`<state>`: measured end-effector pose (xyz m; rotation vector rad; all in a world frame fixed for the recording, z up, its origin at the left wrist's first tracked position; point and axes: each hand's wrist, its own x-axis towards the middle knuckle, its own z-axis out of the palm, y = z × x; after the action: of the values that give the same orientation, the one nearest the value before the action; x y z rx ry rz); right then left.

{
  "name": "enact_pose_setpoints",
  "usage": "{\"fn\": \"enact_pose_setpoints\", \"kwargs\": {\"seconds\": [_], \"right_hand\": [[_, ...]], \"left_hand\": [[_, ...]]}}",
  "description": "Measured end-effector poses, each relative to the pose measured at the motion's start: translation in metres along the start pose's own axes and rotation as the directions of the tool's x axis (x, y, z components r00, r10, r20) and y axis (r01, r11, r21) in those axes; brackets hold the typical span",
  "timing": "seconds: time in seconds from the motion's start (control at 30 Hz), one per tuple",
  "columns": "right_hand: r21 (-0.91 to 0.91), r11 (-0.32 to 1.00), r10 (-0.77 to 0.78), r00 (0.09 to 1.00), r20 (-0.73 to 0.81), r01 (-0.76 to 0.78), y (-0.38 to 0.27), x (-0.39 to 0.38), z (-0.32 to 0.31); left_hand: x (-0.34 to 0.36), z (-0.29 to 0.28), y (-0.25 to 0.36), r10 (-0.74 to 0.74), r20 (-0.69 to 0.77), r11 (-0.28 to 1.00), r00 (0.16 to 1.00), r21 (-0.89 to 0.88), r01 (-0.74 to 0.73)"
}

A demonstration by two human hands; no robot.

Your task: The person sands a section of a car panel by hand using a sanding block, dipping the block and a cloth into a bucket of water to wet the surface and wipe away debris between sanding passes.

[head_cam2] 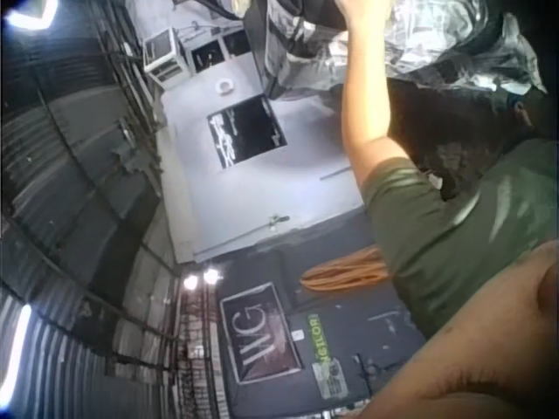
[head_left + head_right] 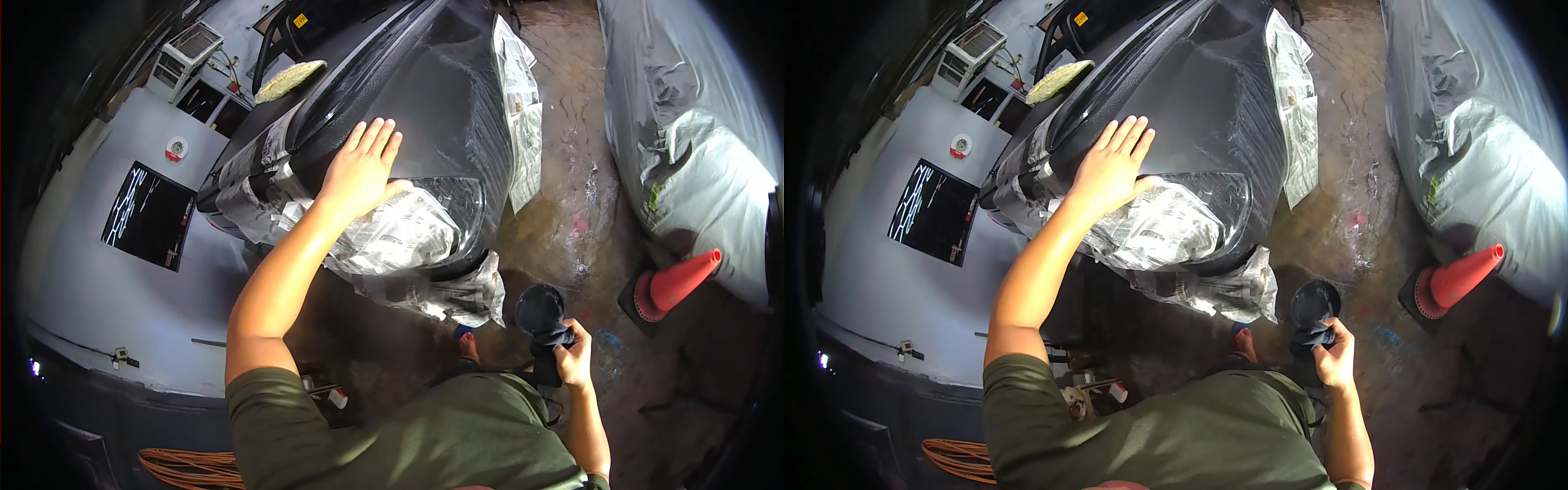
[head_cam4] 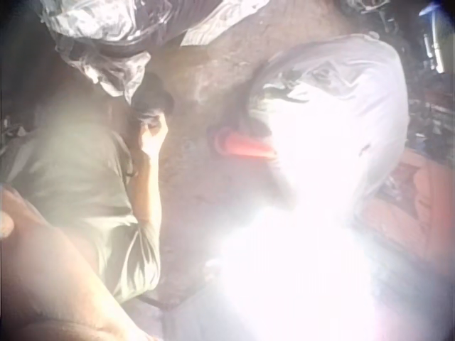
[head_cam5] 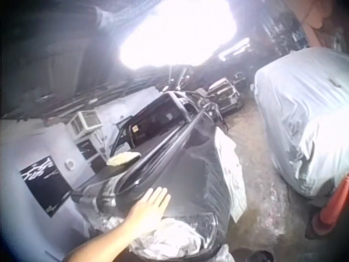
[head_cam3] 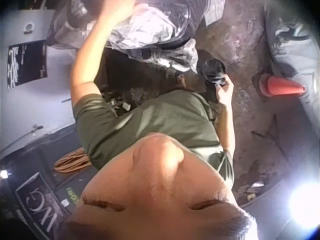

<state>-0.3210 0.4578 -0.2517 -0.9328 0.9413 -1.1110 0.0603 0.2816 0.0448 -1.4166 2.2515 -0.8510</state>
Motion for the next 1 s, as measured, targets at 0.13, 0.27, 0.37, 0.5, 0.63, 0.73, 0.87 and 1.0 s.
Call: {"fn": "enact_pose_setpoints", "kwargs": {"seconds": [0.13,0.27,0.37,0.5,0.63,0.73,0.87,1.0], "right_hand": [[0.003,1.0,-0.026,0.998,-0.052,0.026,0.001,-0.008,-0.018],[0.006,0.998,-0.064,0.991,-0.121,0.065,-0.002,-0.015,-0.023],[0.027,0.995,-0.092,0.977,-0.194,0.099,-0.013,-0.021,-0.029],[0.011,0.99,-0.133,0.966,-0.222,0.139,-0.015,-0.029,-0.046],[-0.062,0.989,-0.142,0.962,-0.234,0.131,-0.007,-0.033,-0.06],[-0.135,0.984,-0.144,0.957,-0.251,0.112,-0.011,-0.036,-0.058],[-0.233,0.967,-0.162,0.951,-0.262,0.1,-0.003,-0.04,-0.061],[-0.28,0.959,-0.046,0.956,-0.291,-0.039,-0.028,-0.036,-0.047]], "left_hand": [[-0.039,0.015,0.009,-0.128,-0.2,0.986,0.972,-0.135,0.102],[-0.092,0.055,0.024,-0.356,-0.343,0.922,0.869,-0.282,0.267],[-0.101,0.085,0.043,-0.563,-0.362,0.809,0.743,-0.426,0.405],[-0.077,0.08,0.058,-0.725,-0.33,0.663,0.604,-0.571,0.484],[-0.043,0.067,0.062,-0.876,-0.265,0.469,0.403,-0.666,0.58],[-0.025,0.071,0.065,-0.908,-0.298,0.418,0.295,-0.704,0.575],[-0.02,0.069,0.097,-0.857,-0.325,0.509,0.399,-0.654,0.56],[-0.036,0.066,0.082,-0.842,-0.305,0.536,0.445,-0.562,0.63]]}}
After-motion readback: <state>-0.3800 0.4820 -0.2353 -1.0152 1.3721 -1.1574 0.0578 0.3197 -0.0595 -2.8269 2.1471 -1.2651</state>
